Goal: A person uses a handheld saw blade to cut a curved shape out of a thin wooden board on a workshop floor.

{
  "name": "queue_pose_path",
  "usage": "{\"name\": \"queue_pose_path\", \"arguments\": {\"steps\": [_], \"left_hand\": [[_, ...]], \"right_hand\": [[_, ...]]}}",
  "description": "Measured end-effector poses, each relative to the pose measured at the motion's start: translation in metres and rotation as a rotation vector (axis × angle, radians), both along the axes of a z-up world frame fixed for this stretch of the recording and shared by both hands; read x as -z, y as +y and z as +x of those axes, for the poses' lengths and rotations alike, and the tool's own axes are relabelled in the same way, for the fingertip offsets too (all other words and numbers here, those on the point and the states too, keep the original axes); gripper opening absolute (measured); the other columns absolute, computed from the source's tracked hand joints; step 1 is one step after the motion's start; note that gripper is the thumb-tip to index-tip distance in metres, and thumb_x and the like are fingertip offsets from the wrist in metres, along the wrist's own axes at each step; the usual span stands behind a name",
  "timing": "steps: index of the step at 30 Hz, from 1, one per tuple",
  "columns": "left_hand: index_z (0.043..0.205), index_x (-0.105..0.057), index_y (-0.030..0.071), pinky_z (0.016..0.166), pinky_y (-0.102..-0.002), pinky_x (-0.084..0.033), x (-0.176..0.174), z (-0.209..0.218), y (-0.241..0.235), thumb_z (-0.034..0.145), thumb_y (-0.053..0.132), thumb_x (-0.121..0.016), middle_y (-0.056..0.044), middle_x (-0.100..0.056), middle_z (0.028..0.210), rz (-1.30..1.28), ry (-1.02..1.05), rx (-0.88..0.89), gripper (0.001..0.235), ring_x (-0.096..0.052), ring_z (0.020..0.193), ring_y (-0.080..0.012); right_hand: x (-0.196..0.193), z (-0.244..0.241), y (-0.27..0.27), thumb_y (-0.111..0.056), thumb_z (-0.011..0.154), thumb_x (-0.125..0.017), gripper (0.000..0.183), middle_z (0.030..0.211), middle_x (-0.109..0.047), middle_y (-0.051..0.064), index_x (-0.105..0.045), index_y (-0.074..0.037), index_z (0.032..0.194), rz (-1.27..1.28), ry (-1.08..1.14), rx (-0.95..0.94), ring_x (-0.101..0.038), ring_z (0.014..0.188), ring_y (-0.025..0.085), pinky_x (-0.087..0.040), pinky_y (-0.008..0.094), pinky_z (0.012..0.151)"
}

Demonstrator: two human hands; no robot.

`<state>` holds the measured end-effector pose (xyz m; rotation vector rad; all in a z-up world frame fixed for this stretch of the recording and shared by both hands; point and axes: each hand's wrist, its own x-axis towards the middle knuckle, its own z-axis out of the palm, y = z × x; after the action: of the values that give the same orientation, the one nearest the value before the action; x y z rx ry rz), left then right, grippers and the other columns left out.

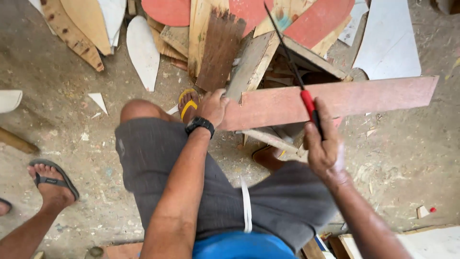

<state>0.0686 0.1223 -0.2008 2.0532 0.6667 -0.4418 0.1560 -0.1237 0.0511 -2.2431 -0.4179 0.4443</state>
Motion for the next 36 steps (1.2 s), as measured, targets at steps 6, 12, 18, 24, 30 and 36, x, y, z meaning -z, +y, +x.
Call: {"name": "queue_pose_path", "arguments": {"steps": [6,12,18,24,30,36], "left_hand": [[0.157,-0.034,0.038,0.110,-0.052,-0.049,-0.001,0.020,0.011,0.081,0.043,-0.082,-0.017,-0.053,0.135,-0.001,0.191,0.335,0.090,-0.059,0.128,-0.0431],[0.144,-0.042,0.028,0.106,-0.056,-0.052,0.006,0.030,0.005,0.081,0.040,-0.085,-0.019,-0.051,0.136,-0.060,0.199,0.305,0.076,-0.062,0.124,-0.0418],[0.141,-0.042,0.025,0.101,-0.060,-0.054,0.010,0.022,0.002,0.093,0.041,-0.075,-0.024,-0.047,0.136,-0.151,0.209,0.266,0.060,-0.061,0.122,-0.0468],[0.155,-0.031,0.023,0.102,-0.061,-0.055,-0.005,0.022,0.002,0.099,0.034,-0.068,-0.025,-0.042,0.142,-0.148,0.195,0.271,0.068,-0.058,0.126,-0.0493],[0.140,-0.043,0.027,0.112,-0.052,-0.049,0.003,0.042,0.011,0.093,0.038,-0.075,-0.020,-0.050,0.141,-0.139,0.139,0.261,0.058,-0.057,0.133,-0.0399],[0.140,-0.045,0.027,0.111,-0.059,-0.048,0.009,0.042,0.009,0.094,0.032,-0.075,-0.026,-0.044,0.143,-0.219,0.216,0.206,0.056,-0.053,0.134,-0.0447]], "right_hand": [[0.026,-0.056,0.042,-0.018,0.105,-0.043,0.056,0.063,-0.066,0.010,-0.037,-0.003,0.159,0.056,0.256,0.172,-0.060,0.057,0.021,-0.049,0.038,0.055],[0.025,-0.084,0.048,-0.024,0.103,-0.049,0.051,0.065,-0.072,0.011,-0.053,-0.013,0.152,-0.117,0.146,0.173,-0.073,0.066,0.028,-0.056,0.043,0.063],[0.036,-0.113,0.048,-0.027,0.101,-0.053,0.051,0.082,-0.075,0.017,-0.056,-0.025,0.151,-0.342,0.148,0.171,-0.074,0.084,0.039,-0.055,0.056,0.078],[0.032,-0.128,0.053,-0.023,0.100,-0.053,0.053,0.125,-0.071,0.021,-0.054,-0.026,0.153,-0.363,0.149,0.157,-0.065,0.116,0.044,-0.050,0.055,0.101],[0.034,-0.125,0.056,-0.032,0.102,-0.053,0.049,0.086,-0.076,0.009,-0.055,-0.032,0.151,-0.457,0.222,0.200,-0.073,0.088,0.033,-0.055,0.053,0.085],[0.020,-0.118,0.088,-0.028,0.098,-0.052,0.051,0.140,-0.063,0.020,-0.055,-0.032,0.149,-0.530,0.333,0.199,-0.059,0.127,0.046,-0.045,0.057,0.109]]}}
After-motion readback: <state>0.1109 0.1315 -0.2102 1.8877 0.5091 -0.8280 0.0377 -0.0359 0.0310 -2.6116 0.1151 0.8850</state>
